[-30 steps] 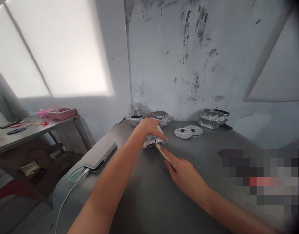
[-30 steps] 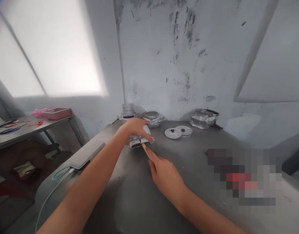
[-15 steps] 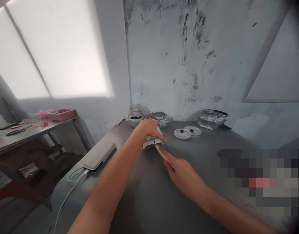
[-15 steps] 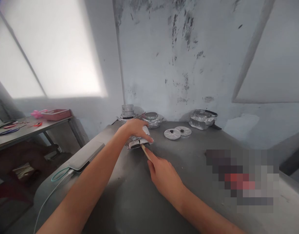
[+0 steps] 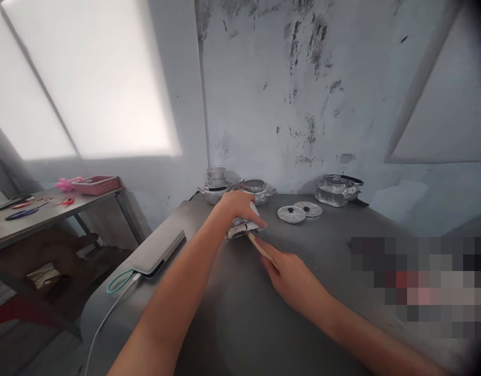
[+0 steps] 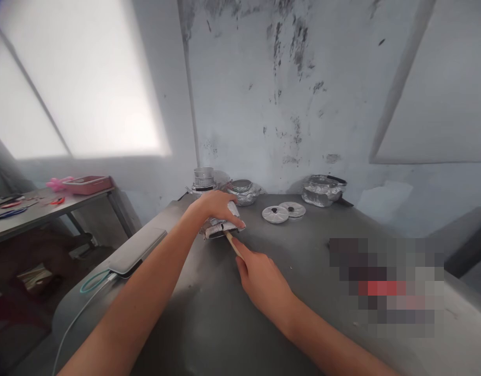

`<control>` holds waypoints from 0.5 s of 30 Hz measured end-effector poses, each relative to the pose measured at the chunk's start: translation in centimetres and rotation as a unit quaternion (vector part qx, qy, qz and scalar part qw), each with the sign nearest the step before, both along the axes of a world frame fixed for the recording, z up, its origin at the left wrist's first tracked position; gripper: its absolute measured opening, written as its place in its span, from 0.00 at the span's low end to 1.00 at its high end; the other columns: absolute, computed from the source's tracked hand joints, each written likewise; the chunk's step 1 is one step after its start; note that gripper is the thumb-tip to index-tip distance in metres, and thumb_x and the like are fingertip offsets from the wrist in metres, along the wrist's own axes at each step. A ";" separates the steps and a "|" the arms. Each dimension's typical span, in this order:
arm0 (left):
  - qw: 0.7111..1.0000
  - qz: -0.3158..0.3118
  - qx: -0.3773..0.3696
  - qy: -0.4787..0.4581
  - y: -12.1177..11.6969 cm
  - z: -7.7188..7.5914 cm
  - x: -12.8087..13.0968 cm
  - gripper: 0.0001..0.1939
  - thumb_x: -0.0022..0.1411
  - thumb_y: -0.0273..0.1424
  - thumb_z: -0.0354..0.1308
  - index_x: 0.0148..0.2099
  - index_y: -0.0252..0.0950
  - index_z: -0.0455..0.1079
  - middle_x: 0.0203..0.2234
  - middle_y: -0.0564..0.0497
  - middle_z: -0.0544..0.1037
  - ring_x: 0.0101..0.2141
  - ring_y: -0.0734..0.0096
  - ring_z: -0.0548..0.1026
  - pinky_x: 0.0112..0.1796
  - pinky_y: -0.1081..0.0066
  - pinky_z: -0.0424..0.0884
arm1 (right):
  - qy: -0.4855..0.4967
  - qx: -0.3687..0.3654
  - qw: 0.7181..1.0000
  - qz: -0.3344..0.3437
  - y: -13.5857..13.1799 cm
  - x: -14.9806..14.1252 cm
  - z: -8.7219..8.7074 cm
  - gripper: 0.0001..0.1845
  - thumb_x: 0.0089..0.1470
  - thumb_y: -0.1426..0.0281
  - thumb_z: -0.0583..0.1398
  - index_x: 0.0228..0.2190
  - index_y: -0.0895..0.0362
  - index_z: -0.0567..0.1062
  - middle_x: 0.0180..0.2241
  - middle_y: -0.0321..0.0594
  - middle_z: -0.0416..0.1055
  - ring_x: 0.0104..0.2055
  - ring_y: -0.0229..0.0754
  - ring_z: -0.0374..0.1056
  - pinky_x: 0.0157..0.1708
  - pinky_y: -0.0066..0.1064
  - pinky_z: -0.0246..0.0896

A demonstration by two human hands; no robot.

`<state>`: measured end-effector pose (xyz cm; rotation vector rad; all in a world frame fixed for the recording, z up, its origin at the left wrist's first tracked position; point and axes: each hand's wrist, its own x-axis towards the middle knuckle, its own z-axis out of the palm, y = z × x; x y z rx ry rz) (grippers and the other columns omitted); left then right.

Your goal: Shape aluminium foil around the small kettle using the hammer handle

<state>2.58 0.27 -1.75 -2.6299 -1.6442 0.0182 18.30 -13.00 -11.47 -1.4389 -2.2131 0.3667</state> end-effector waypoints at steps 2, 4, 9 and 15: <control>1.000 -0.003 -0.002 0.001 -0.1 0.0 0.0 0.53 0.33 0.67 0.57 0.59 0.47 0.61 0.52 0.49 0.71 0.50 0.45 0.68 0.43 0.60 0.68 | -0.004 -0.008 1.000 0.002 0.0 0.0 0.0 0.30 0.60 0.71 0.48 0.62 0.46 0.54 0.35 0.40 0.77 0.37 0.43 0.74 0.36 0.28 0.60; 1.000 -0.002 -0.004 0.000 -0.2 0.1 0.0 0.51 0.34 0.66 0.57 0.59 0.48 0.61 0.52 0.49 0.72 0.49 0.46 0.69 0.43 0.60 0.68 | -0.007 -0.013 1.000 0.003 0.0 0.0 0.0 0.31 0.59 0.72 0.49 0.63 0.45 0.53 0.36 0.39 0.77 0.38 0.43 0.74 0.37 0.28 0.60; 1.000 0.001 0.002 0.000 -0.3 0.1 0.1 0.51 0.34 0.66 0.58 0.59 0.48 0.62 0.52 0.50 0.72 0.49 0.45 0.69 0.44 0.59 0.67 | 0.006 -0.005 1.000 0.014 0.1 0.1 0.1 0.31 0.60 0.72 0.48 0.62 0.44 0.53 0.38 0.39 0.77 0.39 0.43 0.74 0.37 0.29 0.60; 1.000 0.000 0.001 0.005 -0.1 0.1 0.1 0.52 0.33 0.67 0.57 0.59 0.47 0.62 0.53 0.49 0.71 0.49 0.44 0.69 0.43 0.59 0.68 | 0.016 -0.005 1.000 0.021 0.5 0.1 0.0 0.30 0.61 0.72 0.47 0.63 0.45 0.53 0.34 0.39 0.77 0.36 0.44 0.73 0.36 0.29 0.60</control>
